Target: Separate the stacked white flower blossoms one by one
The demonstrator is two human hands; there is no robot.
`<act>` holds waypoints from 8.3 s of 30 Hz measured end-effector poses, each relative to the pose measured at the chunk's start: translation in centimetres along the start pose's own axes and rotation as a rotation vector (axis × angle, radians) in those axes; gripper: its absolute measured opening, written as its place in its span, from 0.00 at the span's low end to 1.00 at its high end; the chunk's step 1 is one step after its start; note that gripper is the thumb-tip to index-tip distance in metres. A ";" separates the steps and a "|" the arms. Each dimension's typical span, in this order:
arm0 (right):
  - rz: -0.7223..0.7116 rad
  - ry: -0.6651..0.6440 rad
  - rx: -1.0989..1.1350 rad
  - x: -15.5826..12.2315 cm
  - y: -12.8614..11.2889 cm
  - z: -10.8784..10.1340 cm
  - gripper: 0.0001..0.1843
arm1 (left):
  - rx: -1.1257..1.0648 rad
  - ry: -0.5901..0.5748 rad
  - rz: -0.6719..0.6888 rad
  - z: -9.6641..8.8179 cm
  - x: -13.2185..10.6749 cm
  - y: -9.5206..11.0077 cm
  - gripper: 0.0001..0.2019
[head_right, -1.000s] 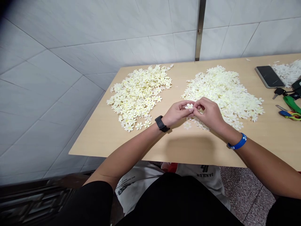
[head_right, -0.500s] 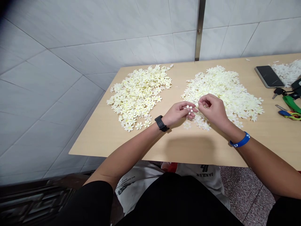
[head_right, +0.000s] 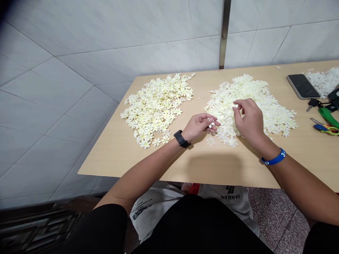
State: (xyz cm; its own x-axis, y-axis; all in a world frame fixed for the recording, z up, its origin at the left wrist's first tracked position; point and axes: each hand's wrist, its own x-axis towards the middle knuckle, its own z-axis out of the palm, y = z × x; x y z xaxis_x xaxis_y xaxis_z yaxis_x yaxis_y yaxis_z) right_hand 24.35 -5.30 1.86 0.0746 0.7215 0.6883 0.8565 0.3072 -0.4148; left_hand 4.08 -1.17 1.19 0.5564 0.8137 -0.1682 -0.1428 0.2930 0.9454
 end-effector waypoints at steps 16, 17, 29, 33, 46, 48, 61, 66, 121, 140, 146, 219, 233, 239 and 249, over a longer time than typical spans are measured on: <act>-0.274 -0.290 0.273 -1.2 -1.6 1.5 0.06 | 0.037 0.001 0.007 0.1 0.1 -0.4 0.10; -0.275 -0.289 0.272 -1.3 -1.7 1.5 0.06 | 0.037 0.008 0.008 0.2 0.1 -0.5 0.10; -0.177 -0.327 0.249 -1.5 -1.8 1.5 0.08 | 0.111 0.017 0.095 0.2 0.0 -1.2 0.10; -0.169 -0.320 0.249 -1.4 -1.8 1.5 0.09 | 0.129 0.017 0.085 0.2 0.0 -1.2 0.08; -0.196 -0.317 0.247 -1.3 -1.6 1.6 0.07 | 0.114 -0.013 0.088 0.1 0.1 -1.1 0.11; -0.241 -0.310 0.229 -1.2 -1.5 1.6 0.07 | 0.100 -0.013 0.083 0.1 0.2 -1.1 0.11; -0.513 -0.312 0.028 -1.2 -1.0 1.6 0.07 | 0.017 0.003 -0.064 0.2 0.3 -0.3 0.08; -0.352 -0.283 0.100 -1.1 -1.3 1.6 0.06 | -0.007 -0.070 -0.027 -0.1 0.5 -0.7 0.10; -0.236 -0.320 0.207 -1.1 -2.0 1.0 0.08 | 0.093 0.036 0.080 0.3 0.0 -0.6 0.23; -0.058 -0.263 0.230 -1.1 -1.9 0.9 0.03 | 0.055 -0.127 0.267 -0.2 0.3 -1.8 0.14; -0.084 -0.219 0.248 -1.0 -2.1 0.6 0.04 | 0.179 0.020 0.281 -0.3 0.2 -1.7 0.10; -0.097 -0.164 0.299 -1.3 -2.0 1.2 0.06 | 0.303 0.081 0.440 -0.3 -0.2 -0.6 0.13; -0.006 -0.096 0.173 -0.6 -1.3 -0.1 0.17 | 0.278 0.150 0.406 -0.9 0.3 -0.4 0.11; -0.058 -0.008 -0.043 -0.1 -0.3 -0.6 0.14 | 0.279 0.189 0.393 -0.9 0.4 -0.4 0.09; -0.163 -0.153 0.197 -1.4 -2.3 1.1 0.09 | 0.274 0.142 0.432 0.0 -0.3 -0.7 0.13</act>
State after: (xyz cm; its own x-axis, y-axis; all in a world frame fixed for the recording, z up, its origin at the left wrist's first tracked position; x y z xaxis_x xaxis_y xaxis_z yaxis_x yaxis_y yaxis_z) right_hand 21.73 -6.31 1.14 -0.1461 0.7337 0.6636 0.7343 0.5299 -0.4242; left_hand 4.01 -1.63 0.53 0.3752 0.8968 0.2345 -0.1047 -0.2103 0.9720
